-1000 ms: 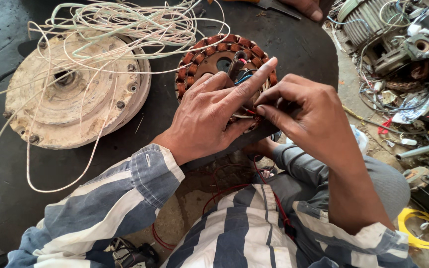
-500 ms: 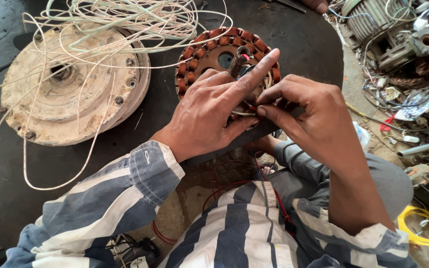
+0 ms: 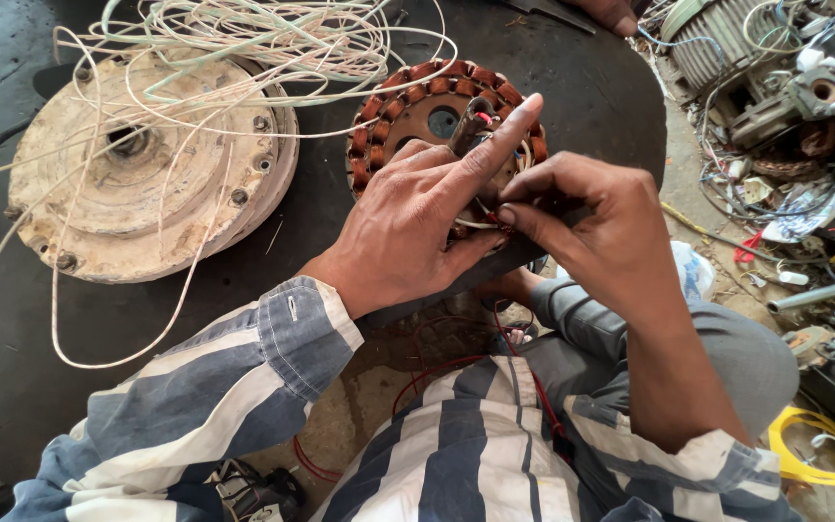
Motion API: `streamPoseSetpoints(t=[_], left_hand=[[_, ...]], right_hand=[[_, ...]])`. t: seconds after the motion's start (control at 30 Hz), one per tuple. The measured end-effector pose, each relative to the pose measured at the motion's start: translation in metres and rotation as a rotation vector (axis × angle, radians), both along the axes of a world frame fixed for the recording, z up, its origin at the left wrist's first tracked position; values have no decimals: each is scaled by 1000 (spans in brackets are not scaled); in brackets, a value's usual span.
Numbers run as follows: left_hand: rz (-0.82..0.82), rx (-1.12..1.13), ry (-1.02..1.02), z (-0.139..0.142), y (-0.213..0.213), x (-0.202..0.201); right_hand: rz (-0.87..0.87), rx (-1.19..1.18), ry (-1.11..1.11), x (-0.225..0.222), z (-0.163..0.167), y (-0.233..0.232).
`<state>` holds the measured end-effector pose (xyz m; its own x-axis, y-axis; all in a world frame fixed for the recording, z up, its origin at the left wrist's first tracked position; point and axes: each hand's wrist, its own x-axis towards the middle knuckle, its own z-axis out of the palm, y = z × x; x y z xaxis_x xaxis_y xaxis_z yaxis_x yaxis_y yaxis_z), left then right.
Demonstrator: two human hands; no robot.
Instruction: The person sits on the floor repairing a fan motor stator, stripping insulation from wire ends and twisting the wires together by hand. They use scissors to trim the wires and press the connected wires into the copper winding.
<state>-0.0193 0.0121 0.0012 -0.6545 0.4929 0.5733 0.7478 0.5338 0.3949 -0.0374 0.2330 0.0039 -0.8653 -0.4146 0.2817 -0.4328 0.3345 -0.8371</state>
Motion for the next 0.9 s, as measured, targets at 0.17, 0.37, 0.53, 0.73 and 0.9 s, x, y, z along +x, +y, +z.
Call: streamPoseSetpoints(t=[0.17,0.37,0.53,0.73,0.9], left_hand=[[-9,14,-27,1,0,1],[-5,13,-23,1,1,-1],[-8,12,-38,1,1,0],[-5,4,-33,3,1,1],[-30,37,-40,5,1,2]], right_hand=[[0,51,97,7,5,2],[-2,100,131,5,7,0],[13,75,135,3,4,-1],[-6,82,144,6,5,0],[57,109,235,8,9,2]])
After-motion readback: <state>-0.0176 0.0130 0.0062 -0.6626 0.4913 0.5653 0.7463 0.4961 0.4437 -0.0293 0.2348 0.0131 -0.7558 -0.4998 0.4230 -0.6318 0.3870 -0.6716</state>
